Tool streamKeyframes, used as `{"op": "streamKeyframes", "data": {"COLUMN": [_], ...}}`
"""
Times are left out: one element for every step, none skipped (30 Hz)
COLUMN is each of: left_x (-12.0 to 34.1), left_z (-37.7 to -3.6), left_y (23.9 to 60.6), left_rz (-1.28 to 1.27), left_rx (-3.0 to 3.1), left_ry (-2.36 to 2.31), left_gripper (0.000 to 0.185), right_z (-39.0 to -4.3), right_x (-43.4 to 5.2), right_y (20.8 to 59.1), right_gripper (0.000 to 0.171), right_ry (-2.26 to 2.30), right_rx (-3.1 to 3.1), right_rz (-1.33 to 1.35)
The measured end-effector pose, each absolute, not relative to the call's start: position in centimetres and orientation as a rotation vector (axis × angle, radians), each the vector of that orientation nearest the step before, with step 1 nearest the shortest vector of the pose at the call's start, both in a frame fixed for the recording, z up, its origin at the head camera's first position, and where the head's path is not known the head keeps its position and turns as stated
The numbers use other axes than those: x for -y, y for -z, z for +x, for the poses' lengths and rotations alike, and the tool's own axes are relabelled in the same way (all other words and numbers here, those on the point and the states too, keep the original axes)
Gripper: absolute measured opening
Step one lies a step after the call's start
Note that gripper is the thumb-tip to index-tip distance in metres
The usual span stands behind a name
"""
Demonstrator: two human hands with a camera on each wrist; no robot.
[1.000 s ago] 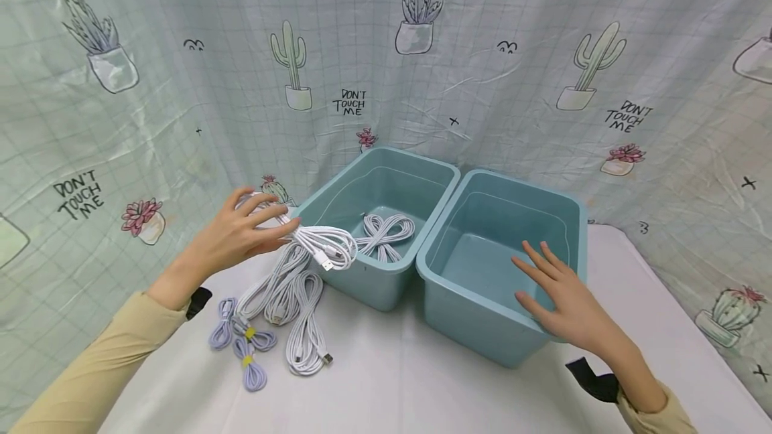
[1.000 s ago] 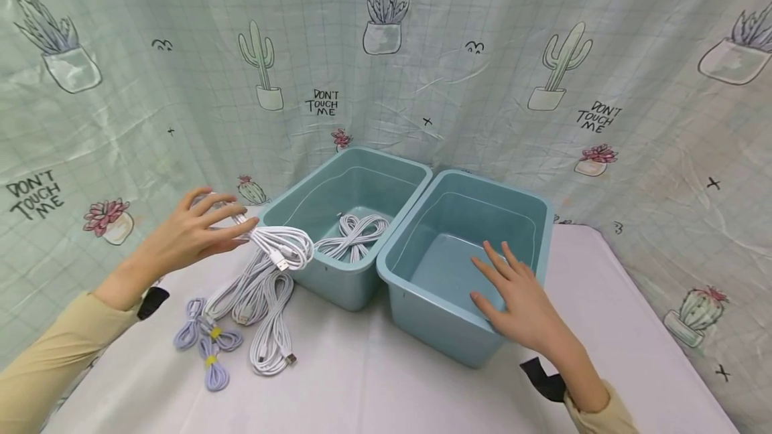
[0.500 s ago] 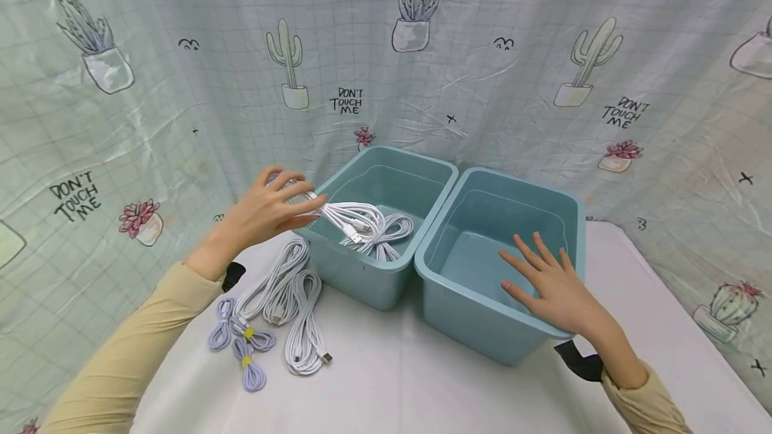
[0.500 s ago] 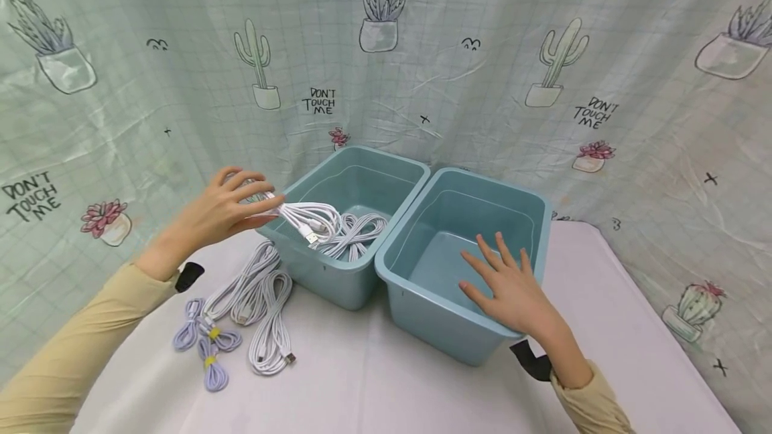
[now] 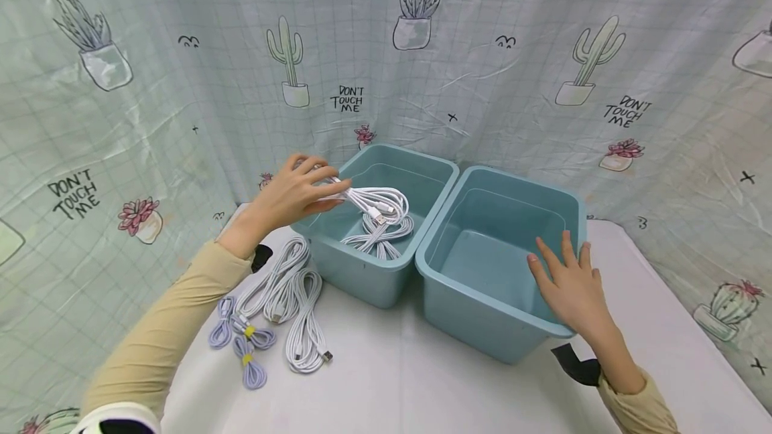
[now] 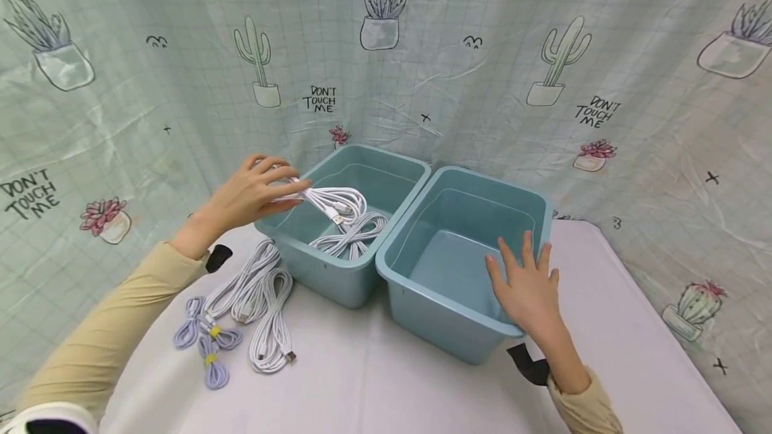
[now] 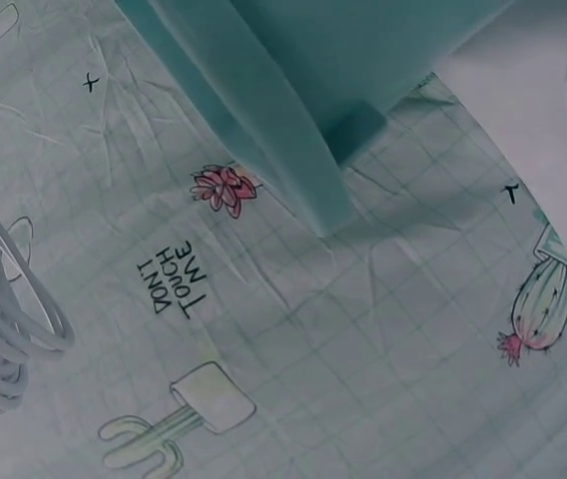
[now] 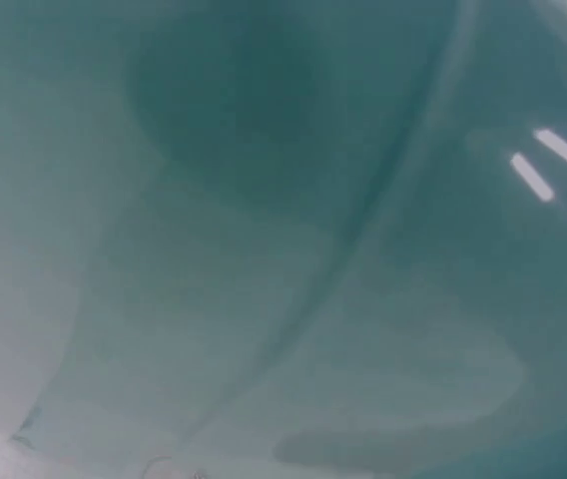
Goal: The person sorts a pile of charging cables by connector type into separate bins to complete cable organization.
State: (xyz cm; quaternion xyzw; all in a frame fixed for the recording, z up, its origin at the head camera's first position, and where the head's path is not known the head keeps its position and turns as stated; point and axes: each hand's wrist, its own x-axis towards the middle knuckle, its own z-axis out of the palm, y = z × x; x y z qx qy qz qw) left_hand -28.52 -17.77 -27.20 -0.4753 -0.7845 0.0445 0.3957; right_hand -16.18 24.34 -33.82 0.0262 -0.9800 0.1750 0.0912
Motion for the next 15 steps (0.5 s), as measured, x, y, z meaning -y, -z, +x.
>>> {"op": "streamKeyframes", "data": {"left_x": [17.7,17.6,17.6,17.5,17.4,17.4,17.3,17.3,17.2,17.2,17.1,17.1,17.0,16.9,16.9], "left_z": [-28.6,-28.6,-28.7,-28.7,-28.8,-28.8,-28.9,-29.0,-29.1,-29.2,-29.3,-29.4,-29.5,-29.6,-29.7], "left_y": [27.2,27.1,27.1,27.1,27.1,27.2,27.2,27.2,27.3,27.3,27.4,27.4,27.5,27.5,27.5], "left_rz": [-1.204,-1.203,-1.204,-1.205,-1.205,-1.207,-1.208,-1.210,-1.210,-1.211,-1.212,-1.215,-1.218,-1.222,-1.225], "left_rx": [1.986,1.983,1.980,1.977,1.974,1.972,1.971,1.972,1.973,1.979,1.986,1.996,2.006,2.018,2.029], "left_ry": [-0.114,-0.116,-0.116,-0.117,-0.116,-0.117,-0.114,-0.112,-0.112,-0.113,-0.112,-0.114,-0.115,-0.117,-0.121], "left_gripper": [0.035,0.034,0.034,0.034,0.034,0.033,0.033,0.031,0.031,0.030,0.030,0.030,0.029,0.030,0.030], "right_z": [-16.2,-16.2,-16.2,-16.1,-16.1,-16.2,-16.2,-16.1,-16.1,-16.1,-16.1,-16.1,-16.1,-16.1,-16.2], "right_x": [-24.4,-24.4,-24.4,-24.4,-24.4,-24.4,-24.3,-24.3,-24.3,-24.3,-24.3,-24.3,-24.3,-24.4,-24.4], "right_y": [33.8,33.8,33.8,33.8,33.8,33.8,33.8,33.8,33.8,33.8,33.8,33.8,33.8,33.8,33.8], "right_gripper": [0.064,0.065,0.067,0.068,0.069,0.069,0.070,0.070,0.070,0.070,0.070,0.070,0.070,0.070,0.069], "right_ry": [-0.541,-0.550,-0.555,-0.557,-0.559,-0.550,-0.541,-0.530,-0.525,-0.518,-0.511,-0.502,-0.496,-0.496,-0.495], "right_rx": [2.915,2.924,2.935,2.950,2.966,2.978,2.992,3.004,3.014,3.021,3.027,3.031,3.033,3.034,3.034], "right_rz": [0.041,0.010,-0.014,-0.035,-0.048,-0.055,-0.059,-0.059,-0.058,-0.054,-0.048,-0.043,-0.037,-0.031,-0.028]}}
